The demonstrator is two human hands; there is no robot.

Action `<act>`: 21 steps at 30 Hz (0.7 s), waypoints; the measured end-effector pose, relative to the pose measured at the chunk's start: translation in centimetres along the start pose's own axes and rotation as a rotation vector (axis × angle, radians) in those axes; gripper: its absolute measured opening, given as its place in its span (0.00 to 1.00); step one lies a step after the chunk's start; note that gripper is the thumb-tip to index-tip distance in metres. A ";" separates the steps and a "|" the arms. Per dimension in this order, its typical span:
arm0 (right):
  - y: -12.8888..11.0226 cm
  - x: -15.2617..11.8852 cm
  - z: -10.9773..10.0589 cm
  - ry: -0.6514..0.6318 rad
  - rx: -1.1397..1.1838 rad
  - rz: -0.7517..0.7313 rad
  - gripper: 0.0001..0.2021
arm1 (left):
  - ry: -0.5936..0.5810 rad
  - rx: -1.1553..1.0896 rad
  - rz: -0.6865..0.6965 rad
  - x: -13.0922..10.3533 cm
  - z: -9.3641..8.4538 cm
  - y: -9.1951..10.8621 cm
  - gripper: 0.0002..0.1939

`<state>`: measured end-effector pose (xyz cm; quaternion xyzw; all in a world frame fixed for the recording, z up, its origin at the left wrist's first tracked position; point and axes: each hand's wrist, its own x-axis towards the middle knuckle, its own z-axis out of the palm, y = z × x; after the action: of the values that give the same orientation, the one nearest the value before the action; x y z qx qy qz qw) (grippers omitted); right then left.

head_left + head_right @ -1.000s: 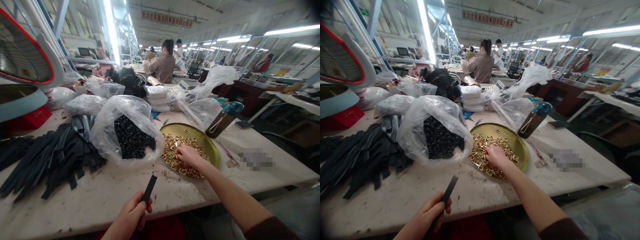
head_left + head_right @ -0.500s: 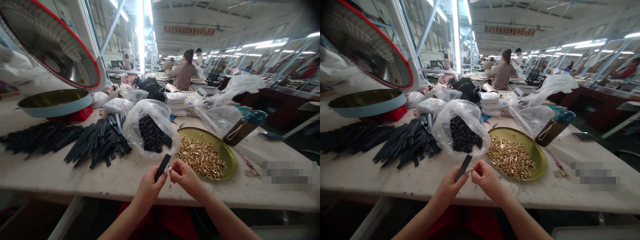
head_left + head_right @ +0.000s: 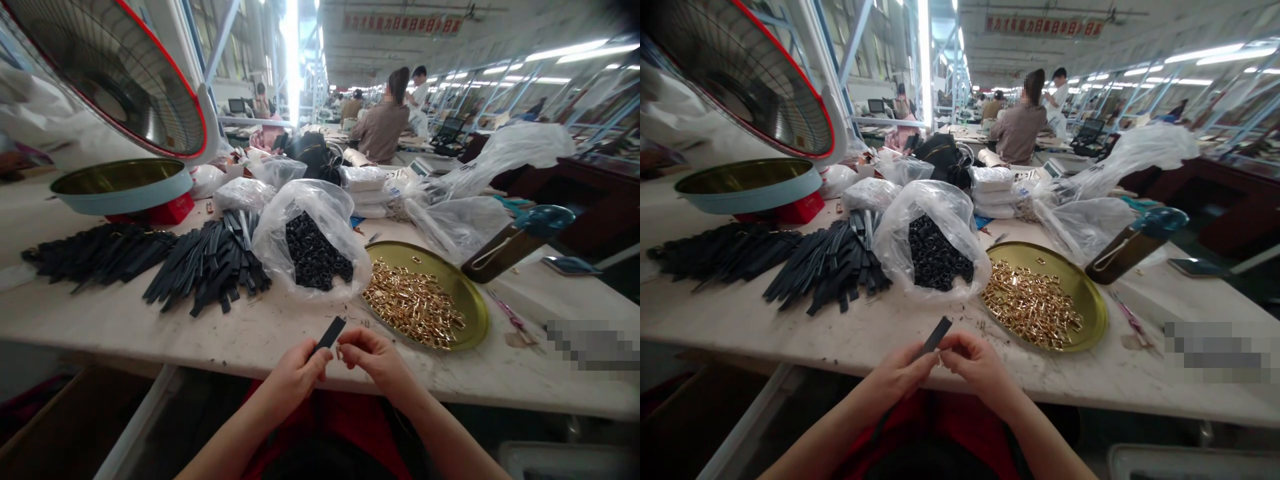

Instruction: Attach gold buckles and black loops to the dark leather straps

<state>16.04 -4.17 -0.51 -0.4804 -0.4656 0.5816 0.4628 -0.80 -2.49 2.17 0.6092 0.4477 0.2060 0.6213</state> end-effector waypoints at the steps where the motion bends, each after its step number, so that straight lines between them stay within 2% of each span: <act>1: 0.2 0.2 0.0 0.067 0.115 0.050 0.10 | 0.036 0.026 0.014 -0.2 -0.2 -0.3 0.15; 3: 0.6 0.5 0.2 0.230 0.371 0.151 0.13 | 0.091 0.114 0.025 -0.5 -0.6 -0.9 0.16; 5: 1.0 0.7 0.6 0.333 0.598 0.240 0.16 | 0.078 0.214 0.009 -0.7 -0.8 -1.4 0.16; 8: 1.3 0.9 1.2 0.339 0.763 0.321 0.16 | 0.048 0.309 -0.007 -0.8 -0.9 -1.6 0.16; 17: 2.6 0.9 2.7 0.364 0.824 0.318 0.15 | 0.024 0.403 0.009 0.5 -0.8 -1.3 0.15; 21: 3.8 0.1 4.0 0.328 0.721 0.266 0.13 | 0.055 0.295 0.039 0.9 -0.1 -1.4 0.12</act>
<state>11.75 -4.94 -3.83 -0.4296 -0.0862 0.6780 0.5902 -0.82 -1.98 0.64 0.6967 0.4779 0.1664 0.5085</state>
